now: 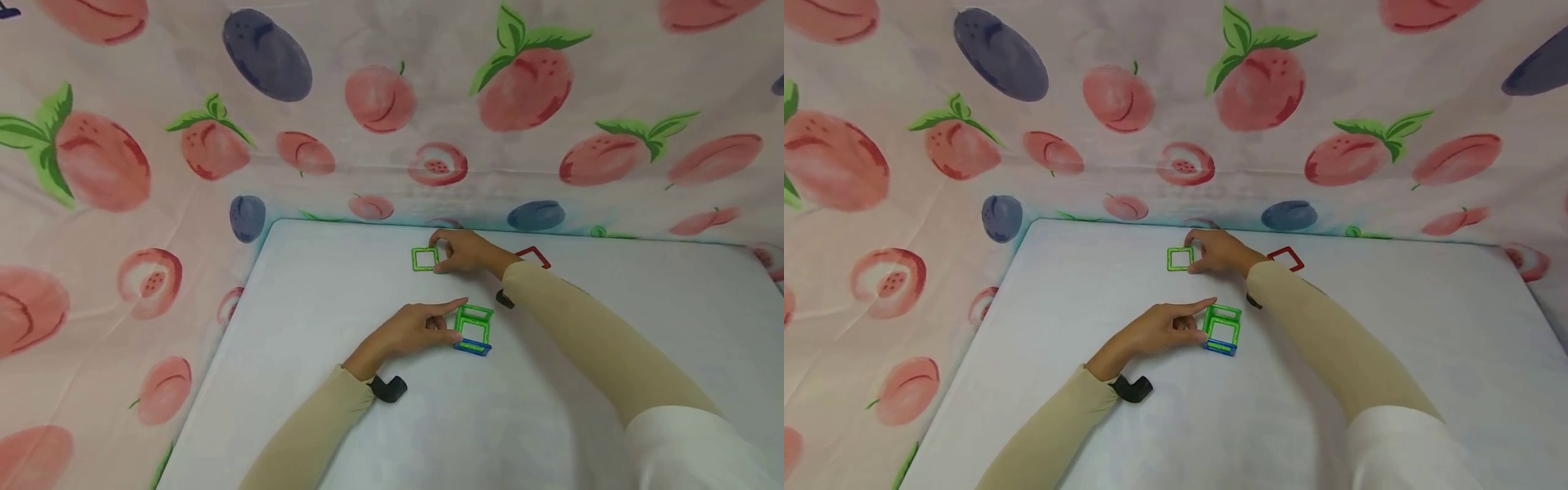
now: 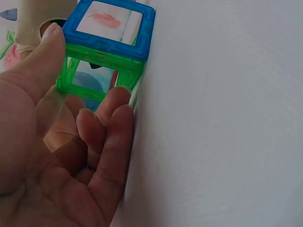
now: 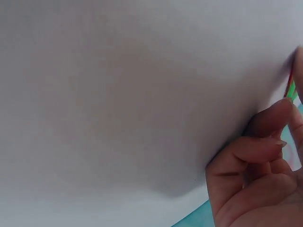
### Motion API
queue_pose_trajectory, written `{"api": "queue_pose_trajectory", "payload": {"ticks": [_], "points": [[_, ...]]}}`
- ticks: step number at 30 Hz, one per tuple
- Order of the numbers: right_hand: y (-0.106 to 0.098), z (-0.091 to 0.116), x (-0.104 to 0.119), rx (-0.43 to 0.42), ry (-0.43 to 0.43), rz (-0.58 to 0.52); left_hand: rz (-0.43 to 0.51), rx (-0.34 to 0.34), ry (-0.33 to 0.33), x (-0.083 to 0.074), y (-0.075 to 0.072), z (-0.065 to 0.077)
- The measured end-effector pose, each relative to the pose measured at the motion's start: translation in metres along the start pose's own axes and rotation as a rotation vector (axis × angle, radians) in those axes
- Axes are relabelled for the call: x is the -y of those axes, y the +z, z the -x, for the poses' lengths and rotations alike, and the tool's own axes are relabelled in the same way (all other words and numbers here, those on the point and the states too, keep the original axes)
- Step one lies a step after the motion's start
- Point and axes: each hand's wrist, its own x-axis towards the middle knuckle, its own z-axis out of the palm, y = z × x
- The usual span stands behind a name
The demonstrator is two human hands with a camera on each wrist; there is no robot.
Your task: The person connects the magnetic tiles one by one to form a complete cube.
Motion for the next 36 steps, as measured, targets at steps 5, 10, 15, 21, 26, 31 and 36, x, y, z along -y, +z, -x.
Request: {"api": "queue_pose_trajectory", "payload": {"ticks": [5,10,15,21,26,31,36], "points": [[-0.001,0.002,0.000,-0.001,0.040,-0.025,-0.016,0.009,-0.001,-0.002,-0.001,0.000],[-0.001,0.005,-0.003,-0.021,0.024,-0.054,-0.021,-0.008,-0.037,-0.004,-0.001,0.000],[0.003,0.014,-0.009,-0.058,0.030,-0.096,-0.012,0.004,-0.049,-0.005,0.001,0.001],[-0.003,0.041,-0.012,-0.120,0.139,-0.348,-0.005,0.003,-0.050,-0.005,0.000,0.001],[-0.012,0.071,-0.016,-0.130,0.198,-0.568,-0.007,-0.007,-0.074,-0.002,-0.004,0.003],[-0.012,0.106,-0.029,-0.102,0.266,-0.701,0.011,-0.007,-0.055,-0.001,-0.004,0.002],[-0.001,0.142,-0.043,-0.051,0.331,-0.739,0.011,-0.004,-0.042,-0.002,0.001,0.000]]}}
